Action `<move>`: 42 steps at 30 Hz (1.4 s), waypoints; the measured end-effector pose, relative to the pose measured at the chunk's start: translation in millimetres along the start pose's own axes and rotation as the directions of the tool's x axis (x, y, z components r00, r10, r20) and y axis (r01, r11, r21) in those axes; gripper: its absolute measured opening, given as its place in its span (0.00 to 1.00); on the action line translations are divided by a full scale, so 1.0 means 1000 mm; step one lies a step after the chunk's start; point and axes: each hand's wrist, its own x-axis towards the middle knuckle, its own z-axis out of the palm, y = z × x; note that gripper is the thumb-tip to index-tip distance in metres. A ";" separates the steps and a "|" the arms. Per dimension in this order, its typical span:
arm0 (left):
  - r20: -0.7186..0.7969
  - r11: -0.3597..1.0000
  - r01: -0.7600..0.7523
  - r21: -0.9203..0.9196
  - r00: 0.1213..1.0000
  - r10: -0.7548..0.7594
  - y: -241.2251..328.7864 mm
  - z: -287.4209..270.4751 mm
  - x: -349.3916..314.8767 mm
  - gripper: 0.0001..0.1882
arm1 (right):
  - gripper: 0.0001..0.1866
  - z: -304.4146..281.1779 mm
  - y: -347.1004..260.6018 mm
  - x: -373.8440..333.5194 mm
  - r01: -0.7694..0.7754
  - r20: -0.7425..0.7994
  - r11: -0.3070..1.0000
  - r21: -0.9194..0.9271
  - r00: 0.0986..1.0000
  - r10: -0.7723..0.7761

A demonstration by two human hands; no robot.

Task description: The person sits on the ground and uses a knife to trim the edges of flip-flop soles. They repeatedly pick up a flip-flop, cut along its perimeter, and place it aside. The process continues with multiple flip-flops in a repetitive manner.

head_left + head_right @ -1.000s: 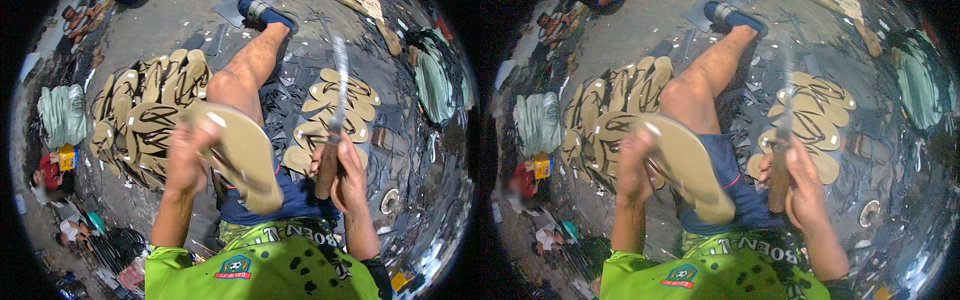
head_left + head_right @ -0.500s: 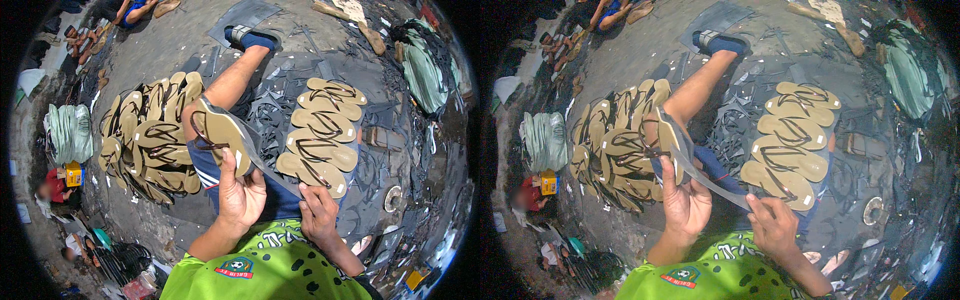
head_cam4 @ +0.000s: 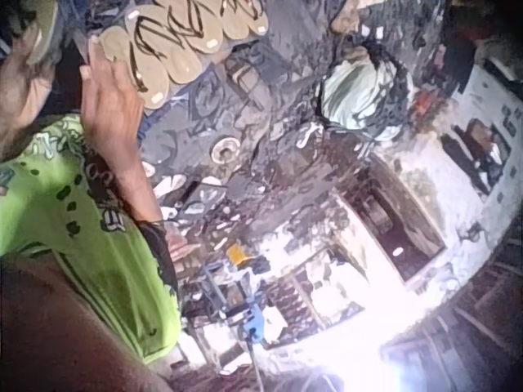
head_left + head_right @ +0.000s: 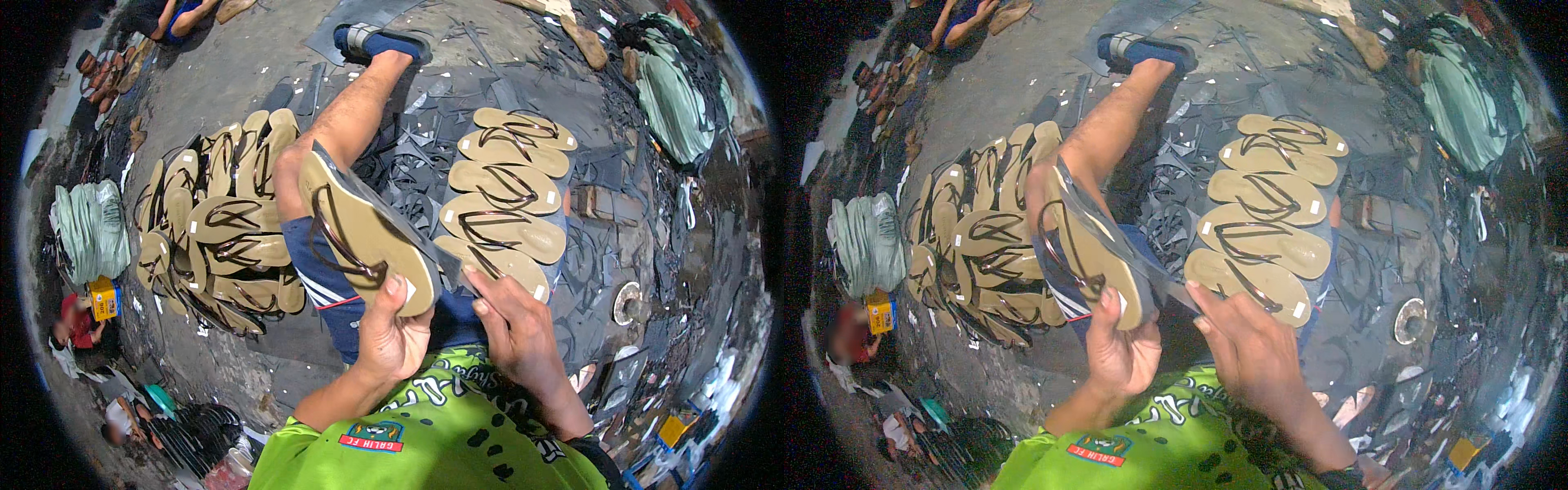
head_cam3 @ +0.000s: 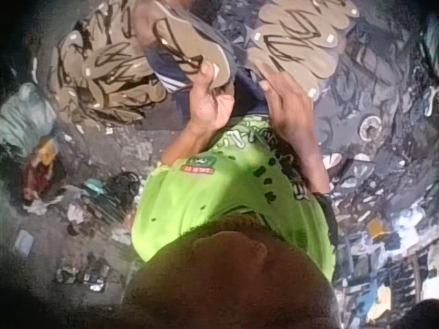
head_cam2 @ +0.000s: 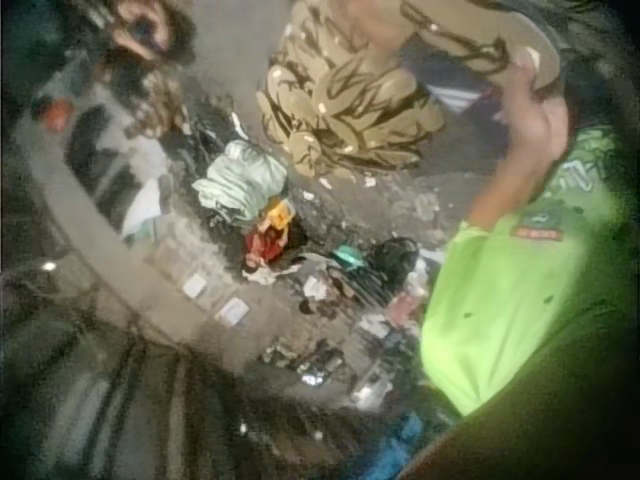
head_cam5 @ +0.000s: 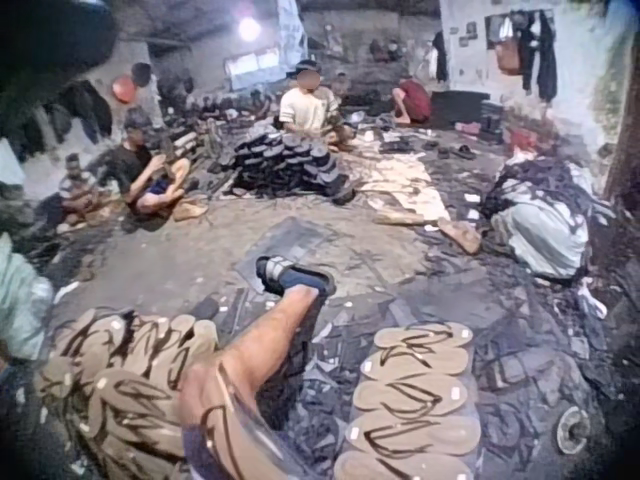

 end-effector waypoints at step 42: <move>-0.181 0.942 0.221 0.253 0.967 -0.178 0.046 -0.066 -0.027 0.31 | 0.17 -0.006 0.015 -0.070 -0.070 0.416 0.991 -0.112 0.903 0.111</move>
